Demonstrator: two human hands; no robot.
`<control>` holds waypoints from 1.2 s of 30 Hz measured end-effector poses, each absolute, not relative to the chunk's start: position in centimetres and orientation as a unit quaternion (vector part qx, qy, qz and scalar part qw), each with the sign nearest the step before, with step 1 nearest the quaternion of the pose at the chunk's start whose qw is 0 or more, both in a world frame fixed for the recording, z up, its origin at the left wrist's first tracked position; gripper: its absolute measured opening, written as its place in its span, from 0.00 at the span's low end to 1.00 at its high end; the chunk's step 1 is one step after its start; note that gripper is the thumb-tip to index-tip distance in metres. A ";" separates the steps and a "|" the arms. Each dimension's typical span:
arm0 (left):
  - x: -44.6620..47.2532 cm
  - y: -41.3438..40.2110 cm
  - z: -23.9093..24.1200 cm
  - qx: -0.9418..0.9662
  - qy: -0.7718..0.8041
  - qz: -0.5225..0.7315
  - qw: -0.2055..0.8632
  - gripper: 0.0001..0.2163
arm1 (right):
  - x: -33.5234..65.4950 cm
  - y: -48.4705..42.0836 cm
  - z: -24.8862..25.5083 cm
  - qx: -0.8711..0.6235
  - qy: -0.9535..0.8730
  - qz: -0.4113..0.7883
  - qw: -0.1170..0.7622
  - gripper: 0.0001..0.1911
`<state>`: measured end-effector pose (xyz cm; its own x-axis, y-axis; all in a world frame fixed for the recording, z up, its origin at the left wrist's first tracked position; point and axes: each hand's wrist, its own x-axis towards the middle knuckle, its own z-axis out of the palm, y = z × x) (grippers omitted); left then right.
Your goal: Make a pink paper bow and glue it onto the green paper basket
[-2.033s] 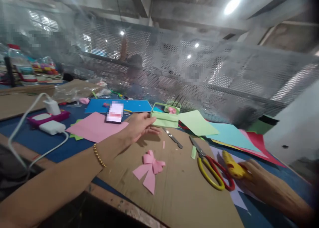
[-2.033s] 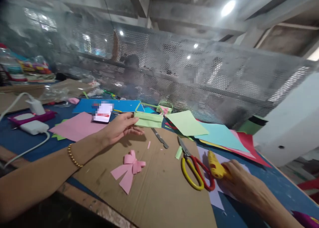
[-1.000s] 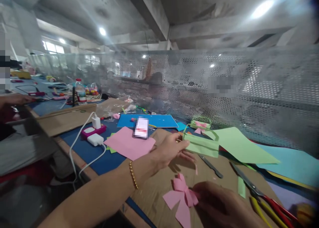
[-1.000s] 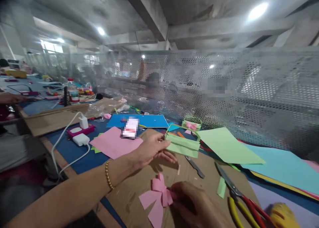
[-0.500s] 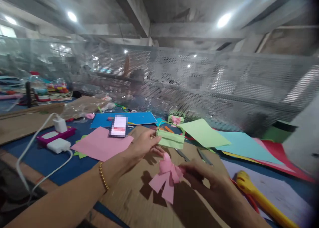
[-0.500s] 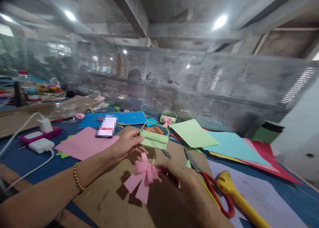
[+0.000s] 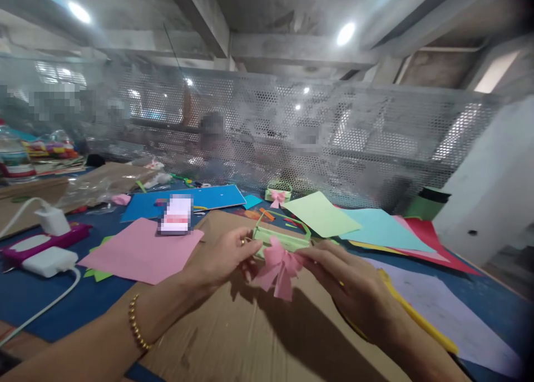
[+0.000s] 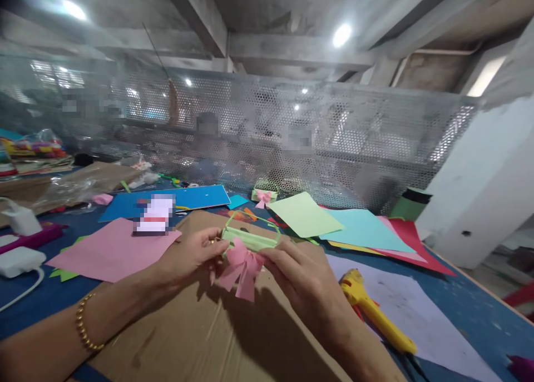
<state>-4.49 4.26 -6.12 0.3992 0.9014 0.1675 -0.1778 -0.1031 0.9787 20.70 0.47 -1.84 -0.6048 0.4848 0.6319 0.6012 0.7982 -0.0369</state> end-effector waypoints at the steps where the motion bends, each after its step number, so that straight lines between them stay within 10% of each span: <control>1: -4.5 4.1 -6.1 0.591 0.313 0.453 0.589 0.15 | 20.7 0.3 -1.9 -0.305 -0.890 -0.097 0.325 0.11; 36: -4.2 2.8 -5.4 0.628 0.328 0.405 0.579 0.20 | 21.2 0.3 -2.4 -0.329 -0.874 -0.147 0.326 0.11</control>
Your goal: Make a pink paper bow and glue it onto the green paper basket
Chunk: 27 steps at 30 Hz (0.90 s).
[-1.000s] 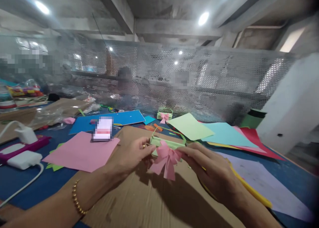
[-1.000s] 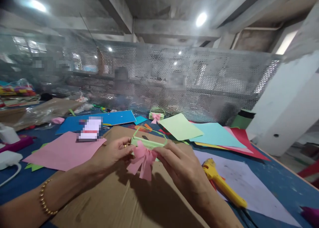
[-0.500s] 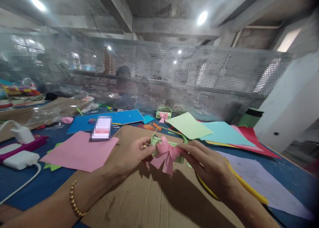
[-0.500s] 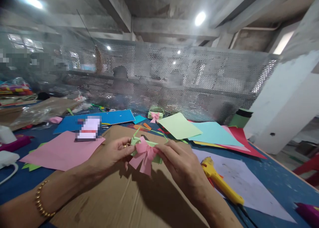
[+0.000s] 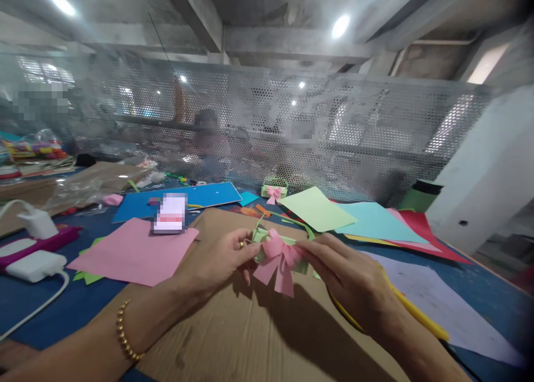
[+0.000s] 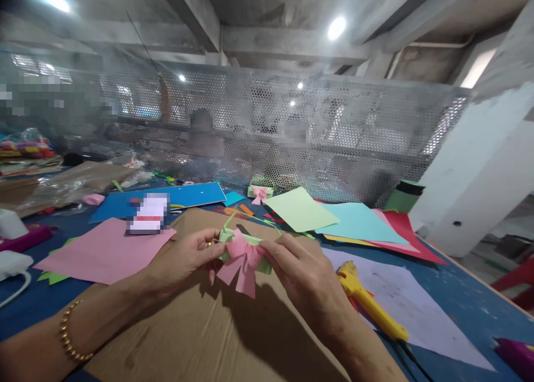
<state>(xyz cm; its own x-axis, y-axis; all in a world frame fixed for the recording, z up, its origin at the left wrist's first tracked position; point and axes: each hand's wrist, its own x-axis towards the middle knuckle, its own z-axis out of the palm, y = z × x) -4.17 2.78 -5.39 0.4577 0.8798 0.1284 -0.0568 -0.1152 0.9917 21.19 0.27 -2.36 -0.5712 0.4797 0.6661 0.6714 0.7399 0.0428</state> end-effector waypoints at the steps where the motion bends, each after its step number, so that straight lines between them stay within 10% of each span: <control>1: -4.2 2.8 -5.5 0.627 0.328 0.405 0.579 0.21 | 21.2 0.3 -2.4 -0.329 -0.874 -0.149 0.324 0.11; 27: -4.1 3.1 -6.1 0.605 0.304 0.404 0.615 0.20 | 21.2 0.4 -2.4 -0.331 -0.868 -0.172 0.329 0.18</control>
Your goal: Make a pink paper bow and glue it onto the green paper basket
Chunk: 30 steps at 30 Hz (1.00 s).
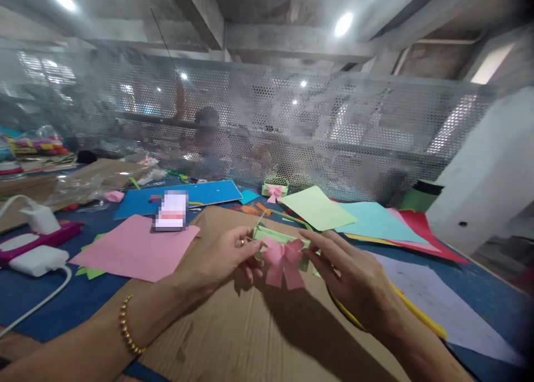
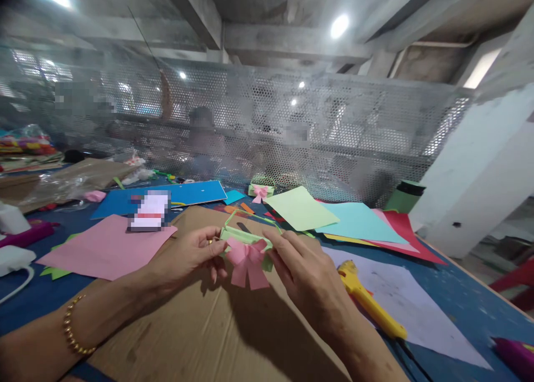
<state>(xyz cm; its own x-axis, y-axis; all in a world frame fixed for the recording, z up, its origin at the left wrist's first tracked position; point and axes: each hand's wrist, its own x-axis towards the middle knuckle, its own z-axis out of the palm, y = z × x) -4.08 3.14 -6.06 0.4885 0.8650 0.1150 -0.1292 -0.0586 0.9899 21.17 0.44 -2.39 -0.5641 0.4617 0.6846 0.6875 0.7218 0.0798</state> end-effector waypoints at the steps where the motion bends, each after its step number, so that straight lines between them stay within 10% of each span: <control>1: -4.1 3.1 -6.1 0.603 0.303 0.402 0.619 0.20 | 21.2 0.4 -2.4 -0.333 -0.867 -0.169 0.328 0.18; 12: -3.7 3.2 -6.1 0.594 0.295 0.435 0.609 0.14 | 20.4 -0.4 -1.6 -0.319 -0.879 -0.140 0.325 0.27; 30: -3.2 2.7 -5.5 0.581 0.308 0.421 0.625 0.13 | 19.7 -0.6 -2.4 -0.296 -0.919 -0.132 0.224 0.12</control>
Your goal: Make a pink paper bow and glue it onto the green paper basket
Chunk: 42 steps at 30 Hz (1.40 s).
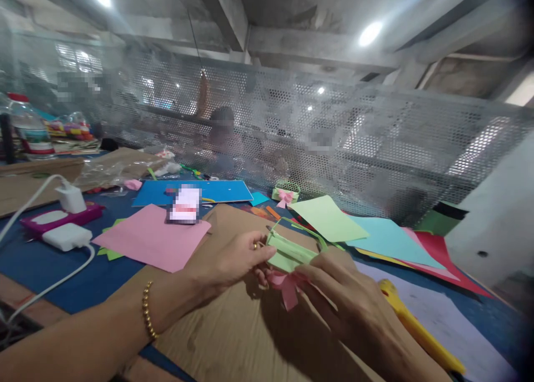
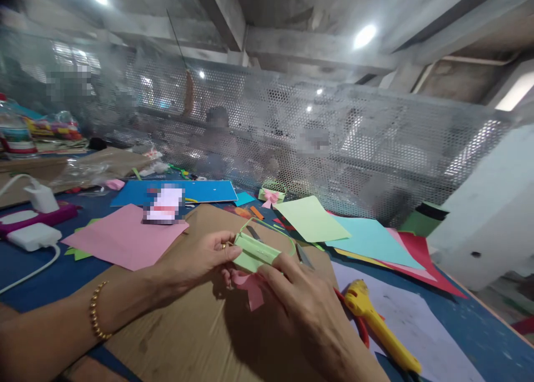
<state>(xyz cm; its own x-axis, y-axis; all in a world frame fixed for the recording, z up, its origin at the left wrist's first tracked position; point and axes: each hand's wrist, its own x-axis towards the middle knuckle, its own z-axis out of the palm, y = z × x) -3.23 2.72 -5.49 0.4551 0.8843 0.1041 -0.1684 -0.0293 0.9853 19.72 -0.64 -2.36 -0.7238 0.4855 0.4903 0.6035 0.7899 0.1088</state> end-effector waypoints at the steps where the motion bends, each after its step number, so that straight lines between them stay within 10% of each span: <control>1: -3.2 2.7 -5.5 0.582 0.308 0.421 0.623 0.13 | 19.7 -0.6 -2.4 -0.295 -0.917 -0.127 0.237 0.11; 15: -3.3 2.2 -5.3 0.614 0.339 0.420 0.576 0.12 | 19.7 -0.3 -2.3 -0.391 -0.837 -0.113 0.365 0.08; 42: -3.1 1.6 -4.8 0.612 0.354 0.387 0.591 0.15 | 19.4 -0.1 -2.6 -0.409 -0.832 -0.133 0.351 0.09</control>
<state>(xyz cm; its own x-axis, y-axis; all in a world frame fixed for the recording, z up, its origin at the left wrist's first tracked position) -3.13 1.56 -4.76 0.4489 0.8919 0.0548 -0.0244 -0.0491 0.9985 19.40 -0.11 -2.62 -0.4198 0.5868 0.6924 0.7739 0.6300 -0.0647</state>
